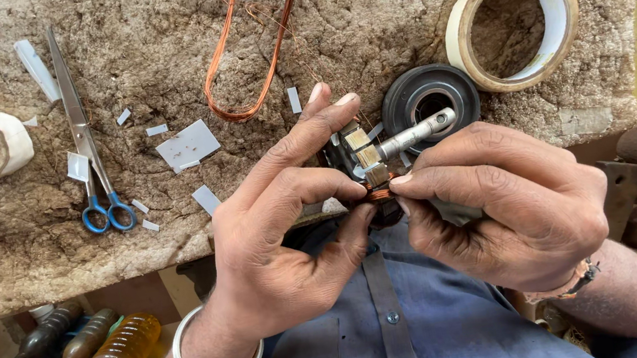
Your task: The person winds a flat copper wire around a small cylindrical metal component, likely a motor armature, by hand. They carefully wrap the wire in tight, even layers, occasionally adjusting the component's orientation to continue the winding process.
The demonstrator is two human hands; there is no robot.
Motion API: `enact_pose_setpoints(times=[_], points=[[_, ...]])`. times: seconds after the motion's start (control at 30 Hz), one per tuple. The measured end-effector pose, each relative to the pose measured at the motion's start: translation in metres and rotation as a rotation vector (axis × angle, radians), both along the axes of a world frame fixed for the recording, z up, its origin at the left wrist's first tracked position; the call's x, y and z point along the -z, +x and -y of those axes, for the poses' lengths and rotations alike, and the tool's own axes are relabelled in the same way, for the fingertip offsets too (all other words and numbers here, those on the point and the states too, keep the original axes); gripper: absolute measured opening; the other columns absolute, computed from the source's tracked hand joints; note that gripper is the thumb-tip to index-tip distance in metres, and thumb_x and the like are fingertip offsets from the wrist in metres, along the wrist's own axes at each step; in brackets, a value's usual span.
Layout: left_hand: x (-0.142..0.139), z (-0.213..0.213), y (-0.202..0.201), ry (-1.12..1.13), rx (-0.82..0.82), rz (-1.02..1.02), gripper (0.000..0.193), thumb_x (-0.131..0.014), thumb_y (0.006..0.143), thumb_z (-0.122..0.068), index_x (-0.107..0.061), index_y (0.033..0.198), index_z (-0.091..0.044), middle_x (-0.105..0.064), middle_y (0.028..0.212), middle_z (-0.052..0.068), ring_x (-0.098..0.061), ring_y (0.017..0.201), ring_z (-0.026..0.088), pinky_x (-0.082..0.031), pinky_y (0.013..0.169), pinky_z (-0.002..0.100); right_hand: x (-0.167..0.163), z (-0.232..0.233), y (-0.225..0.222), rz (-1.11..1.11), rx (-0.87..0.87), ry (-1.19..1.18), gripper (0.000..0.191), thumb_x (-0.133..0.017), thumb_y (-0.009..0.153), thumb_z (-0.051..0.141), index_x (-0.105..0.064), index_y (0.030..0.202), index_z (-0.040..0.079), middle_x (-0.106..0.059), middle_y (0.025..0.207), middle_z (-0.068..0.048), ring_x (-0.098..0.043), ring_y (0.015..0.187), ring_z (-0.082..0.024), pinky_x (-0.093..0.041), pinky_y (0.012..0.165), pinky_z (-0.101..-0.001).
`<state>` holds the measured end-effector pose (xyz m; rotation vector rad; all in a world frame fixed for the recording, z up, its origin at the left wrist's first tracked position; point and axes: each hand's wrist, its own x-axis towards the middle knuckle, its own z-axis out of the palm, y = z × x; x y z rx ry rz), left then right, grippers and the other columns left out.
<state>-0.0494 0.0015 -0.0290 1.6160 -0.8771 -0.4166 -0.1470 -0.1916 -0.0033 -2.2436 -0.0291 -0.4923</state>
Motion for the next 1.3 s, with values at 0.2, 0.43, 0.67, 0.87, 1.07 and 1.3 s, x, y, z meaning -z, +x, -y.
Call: enact_pose_setpoints(times=[0.2,0.43,0.67,0.87,1.07,1.3], points=[[0.006,0.011,-0.006,-0.070,-0.106,0.075,0.018,-0.079,0.097,-0.006,-0.065,0.109,-0.003,-0.060,0.142,0.026,-0.057,0.142,0.039,-0.054,0.119,0.042,-0.006,-0.007,0.000,-0.029,0.082,-0.051,0.018,-0.084,0.085,0.005,-0.072,0.097,-0.002,-0.071,0.091,-0.015,-0.074,0.082,-0.023,-0.061,0.072,-0.0318],[0.008,0.017,-0.004,-0.064,-0.148,0.206,0.019,-0.081,0.094,-0.010,-0.066,0.104,-0.003,-0.063,0.136,0.028,-0.063,0.137,0.044,-0.057,0.110,0.045,-0.012,-0.005,0.001,-0.122,0.083,-0.011,0.021,-0.083,0.083,0.003,-0.073,0.100,-0.003,-0.071,0.093,-0.016,-0.073,0.080,-0.018,-0.060,0.068,-0.0280],[0.005,0.019,-0.003,-0.011,-0.153,0.288,0.018,-0.080,0.095,-0.012,-0.067,0.103,-0.002,-0.065,0.134,0.029,-0.067,0.133,0.045,-0.061,0.105,0.043,-0.019,0.002,0.007,-0.191,0.051,-0.011,0.021,-0.083,0.082,0.003,-0.073,0.100,-0.002,-0.072,0.095,-0.015,-0.073,0.082,-0.018,-0.060,0.071,-0.0283],[0.004,0.021,-0.003,-0.022,-0.169,0.256,0.022,-0.077,0.099,-0.020,-0.065,0.106,-0.004,-0.066,0.134,0.027,-0.068,0.131,0.041,-0.060,0.106,0.041,-0.019,-0.005,0.011,-0.075,0.065,-0.163,0.019,-0.084,0.083,0.000,-0.073,0.097,-0.006,-0.070,0.088,-0.018,-0.072,0.078,-0.025,-0.059,0.068,-0.0327],[0.006,0.021,-0.002,-0.018,-0.172,0.232,0.023,-0.077,0.101,-0.019,-0.063,0.110,-0.002,-0.068,0.134,0.026,-0.070,0.128,0.039,-0.060,0.108,0.041,-0.023,-0.014,0.009,-0.091,0.118,-0.204,0.020,-0.084,0.085,-0.001,-0.072,0.099,-0.008,-0.070,0.093,-0.020,-0.073,0.082,-0.026,-0.060,0.072,-0.0345],[0.009,0.023,-0.002,-0.046,-0.178,0.266,0.021,-0.076,0.101,-0.018,-0.064,0.105,-0.001,-0.067,0.132,0.027,-0.070,0.126,0.039,-0.061,0.108,0.042,-0.026,-0.016,0.009,-0.149,0.178,-0.206,0.022,-0.086,0.084,0.001,-0.073,0.101,-0.005,-0.071,0.095,-0.018,-0.073,0.082,-0.022,-0.061,0.071,-0.0318]])
